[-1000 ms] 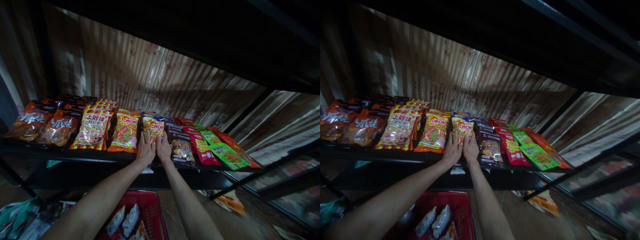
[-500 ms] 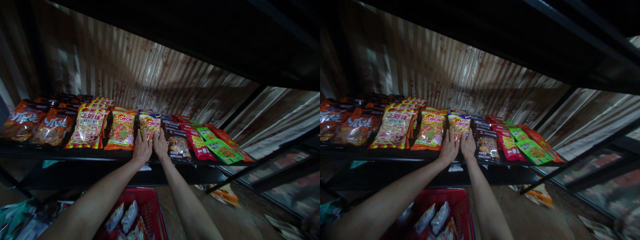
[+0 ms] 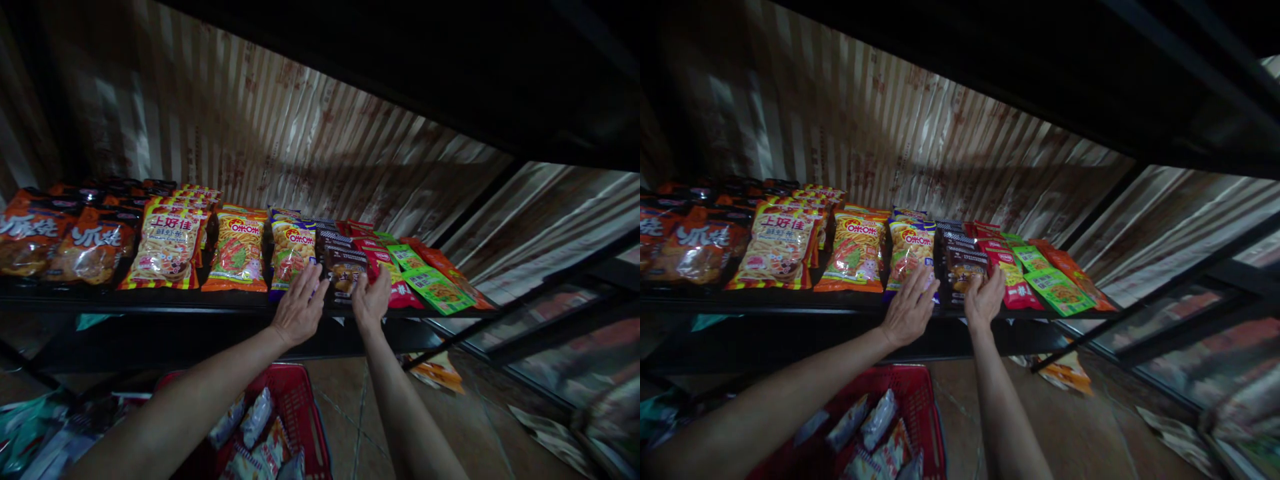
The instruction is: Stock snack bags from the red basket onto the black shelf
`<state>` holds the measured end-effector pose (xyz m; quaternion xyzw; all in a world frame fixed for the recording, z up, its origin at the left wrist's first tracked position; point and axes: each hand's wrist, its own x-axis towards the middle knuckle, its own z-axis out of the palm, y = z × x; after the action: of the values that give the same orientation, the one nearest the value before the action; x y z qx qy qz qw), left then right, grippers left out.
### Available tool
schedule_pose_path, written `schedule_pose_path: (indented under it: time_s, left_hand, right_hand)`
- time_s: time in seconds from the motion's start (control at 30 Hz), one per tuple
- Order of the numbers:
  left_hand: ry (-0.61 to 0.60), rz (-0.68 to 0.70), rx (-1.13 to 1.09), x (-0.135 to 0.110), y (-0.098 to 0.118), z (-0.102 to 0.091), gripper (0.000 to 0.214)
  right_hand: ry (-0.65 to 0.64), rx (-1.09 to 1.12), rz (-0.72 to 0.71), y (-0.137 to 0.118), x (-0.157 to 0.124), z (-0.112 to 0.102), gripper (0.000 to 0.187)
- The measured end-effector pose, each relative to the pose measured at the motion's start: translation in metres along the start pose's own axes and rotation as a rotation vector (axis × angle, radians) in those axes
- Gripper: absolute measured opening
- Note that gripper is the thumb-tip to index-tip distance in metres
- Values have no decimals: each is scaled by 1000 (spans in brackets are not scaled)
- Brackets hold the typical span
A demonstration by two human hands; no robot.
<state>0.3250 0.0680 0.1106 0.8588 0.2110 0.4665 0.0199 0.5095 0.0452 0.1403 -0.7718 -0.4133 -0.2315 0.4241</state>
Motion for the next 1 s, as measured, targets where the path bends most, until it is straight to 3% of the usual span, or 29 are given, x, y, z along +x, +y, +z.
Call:
schedule_pose_path:
  time_s: [0.13,0.27,0.4,0.53,0.63,0.77,1.0]
  left_hand:
    - [-138,142,-128,-4,25,17,45]
    - [-255,7,-209,-5,41,38,47]
    - [-331,-134,-201,-1,48,56,52]
    - [-378,-144,-173,6,50,70,52]
    - [-412,-137,-142,10,48,74,53]
    - [-485,-150,-97,17,44,72,54]
    - [-539,-205,-52,37,41,70,61]
  right_hand:
    - [-201,-60,185,24,11,-8,59]
    - [-373,-107,296,30,15,-9,60]
    - [-437,-120,352,30,17,-8,63]
    - [-444,-120,374,30,15,-3,67]
    - [-379,-71,335,30,11,3,68]
    - [-256,-18,268,30,12,13,67]
    - [-213,-27,202,22,15,32,64]
